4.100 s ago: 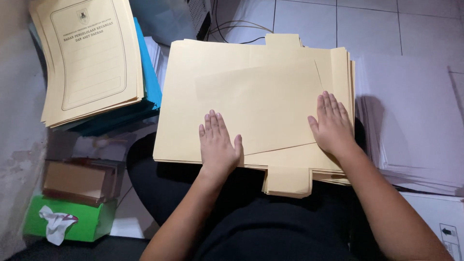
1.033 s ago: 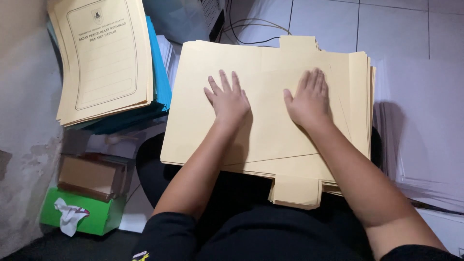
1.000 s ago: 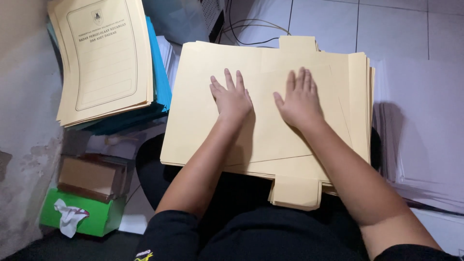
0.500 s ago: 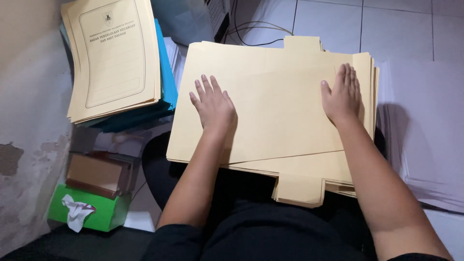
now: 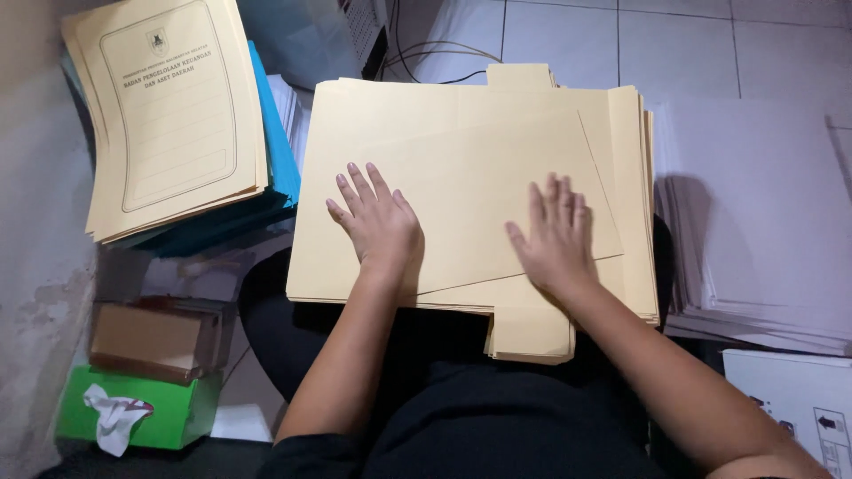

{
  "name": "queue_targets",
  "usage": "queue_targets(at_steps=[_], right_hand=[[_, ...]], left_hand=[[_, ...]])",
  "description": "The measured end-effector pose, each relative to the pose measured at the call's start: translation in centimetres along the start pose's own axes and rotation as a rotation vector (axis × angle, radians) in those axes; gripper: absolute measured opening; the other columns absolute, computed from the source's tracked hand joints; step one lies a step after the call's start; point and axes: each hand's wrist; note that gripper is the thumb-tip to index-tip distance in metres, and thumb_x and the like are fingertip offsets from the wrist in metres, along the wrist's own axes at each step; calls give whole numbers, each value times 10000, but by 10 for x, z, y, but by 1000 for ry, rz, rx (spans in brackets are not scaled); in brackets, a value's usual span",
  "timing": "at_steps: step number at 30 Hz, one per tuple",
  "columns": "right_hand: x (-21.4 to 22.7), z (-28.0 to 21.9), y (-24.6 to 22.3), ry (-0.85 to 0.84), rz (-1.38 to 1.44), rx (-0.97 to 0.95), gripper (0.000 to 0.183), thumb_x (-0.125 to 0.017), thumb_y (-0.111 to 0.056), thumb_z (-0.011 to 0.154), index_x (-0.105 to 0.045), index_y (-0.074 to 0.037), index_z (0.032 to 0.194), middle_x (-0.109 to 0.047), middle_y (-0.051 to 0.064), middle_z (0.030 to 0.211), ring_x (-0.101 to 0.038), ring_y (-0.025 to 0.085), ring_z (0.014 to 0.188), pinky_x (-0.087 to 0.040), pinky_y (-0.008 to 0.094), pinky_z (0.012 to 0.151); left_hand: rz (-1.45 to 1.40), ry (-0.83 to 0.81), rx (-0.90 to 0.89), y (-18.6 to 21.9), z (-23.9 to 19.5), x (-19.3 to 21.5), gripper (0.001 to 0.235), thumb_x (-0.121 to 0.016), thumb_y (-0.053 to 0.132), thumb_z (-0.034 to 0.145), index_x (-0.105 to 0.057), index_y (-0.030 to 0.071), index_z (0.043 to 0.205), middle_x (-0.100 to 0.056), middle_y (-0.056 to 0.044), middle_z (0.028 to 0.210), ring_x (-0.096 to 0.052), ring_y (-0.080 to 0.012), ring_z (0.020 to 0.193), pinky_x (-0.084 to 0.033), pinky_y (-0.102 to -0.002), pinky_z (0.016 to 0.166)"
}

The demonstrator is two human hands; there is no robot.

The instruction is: The person sits and repeatedly folds large, blank, beige sheets of paper in half. They smooth the crease with their hands and then place the folded sheet onto a growing stack on their lap.

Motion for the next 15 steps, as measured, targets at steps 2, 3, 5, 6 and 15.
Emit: queue_targets(at_steps=[2,3,5,6,15], right_hand=[[-6,5,-32,-199,-276,450,718,-349,-555,1040,-276,-161,1636,-209,207,1696,-146,402,1571,-103,561,1246],[-16,15,-43,-195,-277,447,718,-349,-555,1040,-276,-161,1636,-209,207,1696,-146,402,1571,-103,561,1246],[-36,37,-65,-324,-254,690,702,-268,-583,1033,-200,-258,1652,-212,155,1700,-157,402,1572,-128,561,1249],[-44,49,-75,-320,-254,688,702,-268,-583,1033,-200,-258,1652,-212,155,1700,-157,402,1572,-128,561,1249],[-37,137,-101,-221,-183,459,641,-347,-550,1037,-368,-274,1614,-297,81,1698,-239,281,1577,-173,481,1275]], left_hand=[[5,-3,-1,-2,0,-1,630,-193,330,1080,-147,50,1643,-63,-224,1711,-4,-428,1577,41,-675,1210],[4,-1,-6,-2,2,-4,630,-193,330,1080,-147,50,1643,-63,-224,1711,-4,-428,1577,41,-675,1210],[10,34,-3,-4,4,-10,629,-226,344,1079,-167,78,1646,-91,-224,1707,-29,-436,1574,-3,-675,1211],[11,37,-7,-5,5,-12,629,-226,344,1079,-167,78,1646,-91,-224,1707,-29,-436,1574,-3,-675,1211],[12,46,-55,-7,0,0,641,-242,434,1048,-252,182,1638,-132,-253,1693,-58,-459,1568,-43,-689,1185]])
Point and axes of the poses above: each hand's wrist, its own z-axis towards the middle knuckle, its own x-axis out of the back of the hand, y = z × x
